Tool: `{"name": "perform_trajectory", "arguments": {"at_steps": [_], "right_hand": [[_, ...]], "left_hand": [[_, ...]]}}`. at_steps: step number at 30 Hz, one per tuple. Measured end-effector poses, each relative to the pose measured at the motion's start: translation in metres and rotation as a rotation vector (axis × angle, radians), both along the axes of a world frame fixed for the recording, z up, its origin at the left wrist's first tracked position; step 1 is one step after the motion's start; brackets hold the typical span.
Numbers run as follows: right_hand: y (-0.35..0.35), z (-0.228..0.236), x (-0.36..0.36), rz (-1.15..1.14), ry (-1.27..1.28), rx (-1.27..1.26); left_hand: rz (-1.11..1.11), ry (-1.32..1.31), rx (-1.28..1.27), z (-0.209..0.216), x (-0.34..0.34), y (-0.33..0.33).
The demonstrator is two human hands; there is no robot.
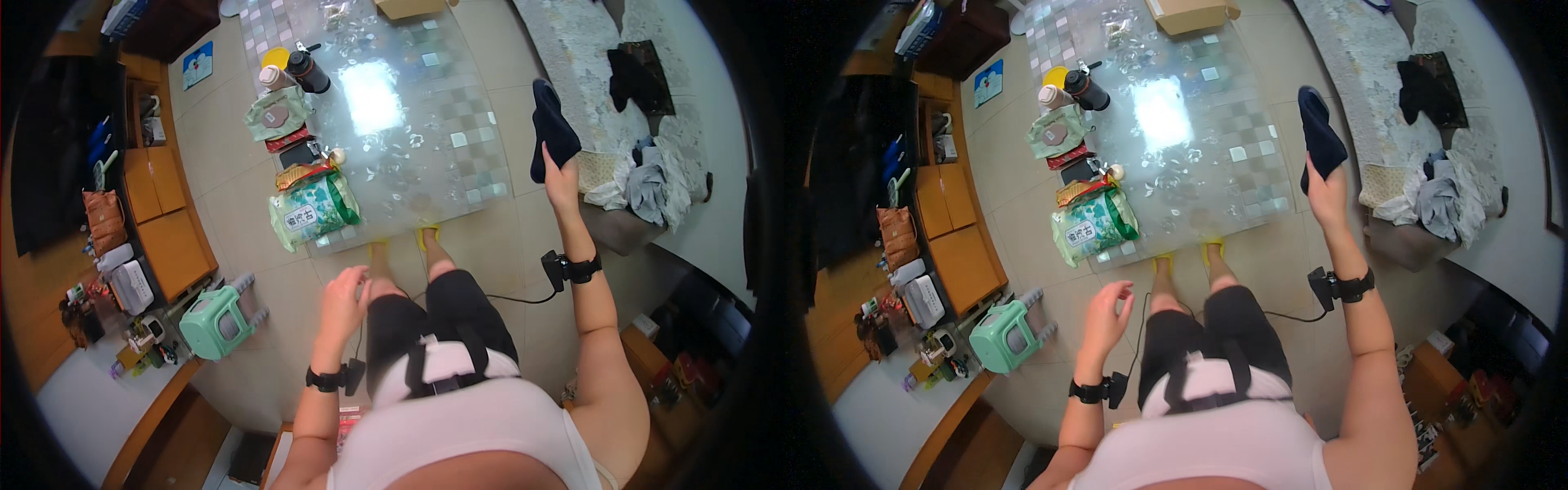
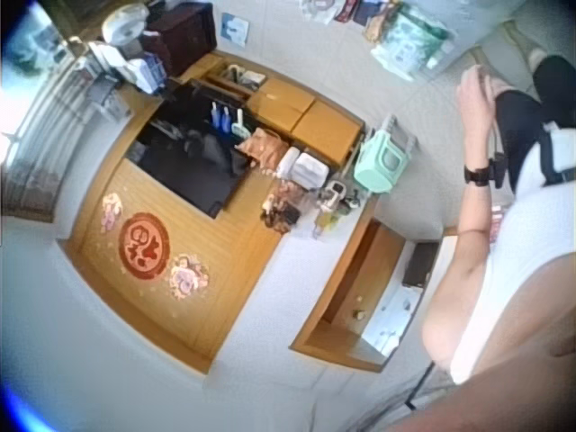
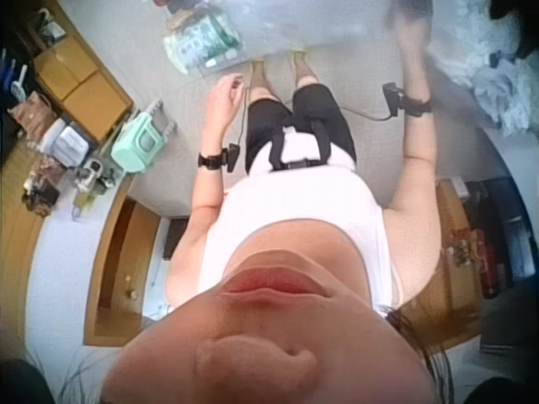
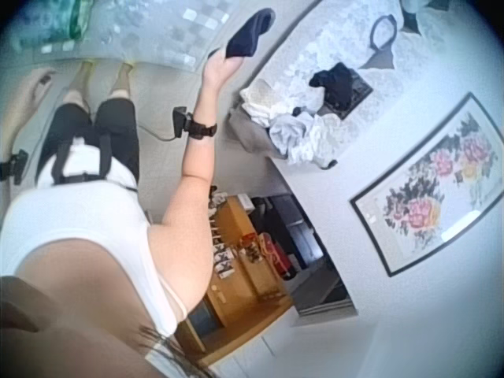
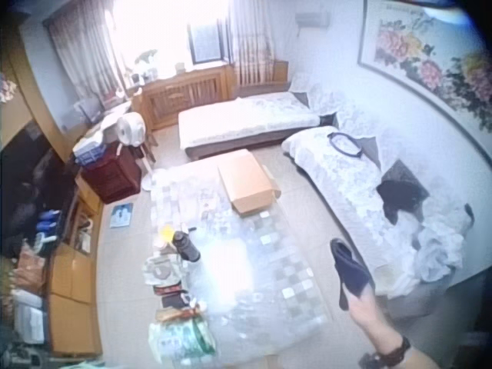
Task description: The person washes a cloth in a bathroom sink, wipes the surface of a coffee table, and cleans the back of a phone with the damp cloth.
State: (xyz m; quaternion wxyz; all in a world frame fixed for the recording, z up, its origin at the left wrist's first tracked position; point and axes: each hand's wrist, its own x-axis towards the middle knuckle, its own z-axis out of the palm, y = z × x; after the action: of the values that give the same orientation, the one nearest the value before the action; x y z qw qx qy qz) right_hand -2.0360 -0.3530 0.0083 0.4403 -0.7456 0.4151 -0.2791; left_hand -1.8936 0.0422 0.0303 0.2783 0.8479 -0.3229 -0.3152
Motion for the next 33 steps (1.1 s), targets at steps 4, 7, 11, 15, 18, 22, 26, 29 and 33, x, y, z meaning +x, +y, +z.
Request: {"name": "perform_trajectory", "arguments": {"at_steps": [4,7,11,15,18,22,26,29,33], "right_hand": [[0.036,-0.127,0.057,0.199,0.203,-0.009],[0.095,-0.217,0.1,0.759,0.722,-0.071],[0.125,-0.336,0.131,0.628,0.747,-0.397],[0.138,-0.397,0.145,0.618,0.638,-0.506],[0.113,-0.413,0.121,0.737,0.61,-0.509],[0.019,-0.408,0.061,0.606,0.806,-0.487],[-0.05,-0.415,0.028,0.303,0.904,-0.417],[-0.021,-0.438,0.066,0.044,0.904,-0.355],[0.078,-0.423,0.188,0.422,0.614,-0.339]], "left_hand": [[-0.061,0.035,0.015,-0.088,0.01,-0.027],[-0.04,0.04,0.123,-0.184,0.018,-0.048],[-0.122,-0.205,0.302,-0.3,0.024,-0.087],[-0.036,-0.329,0.454,-0.375,0.01,-0.098],[-0.036,-0.461,0.601,-0.412,0.017,-0.097],[-0.106,-0.502,0.76,-0.426,0.014,-0.099],[-0.113,-0.487,0.829,-0.432,0.007,-0.111],[-0.147,-0.465,0.859,-0.429,0.004,-0.12],[-0.15,-0.507,0.899,-0.435,0.011,-0.096]]}}
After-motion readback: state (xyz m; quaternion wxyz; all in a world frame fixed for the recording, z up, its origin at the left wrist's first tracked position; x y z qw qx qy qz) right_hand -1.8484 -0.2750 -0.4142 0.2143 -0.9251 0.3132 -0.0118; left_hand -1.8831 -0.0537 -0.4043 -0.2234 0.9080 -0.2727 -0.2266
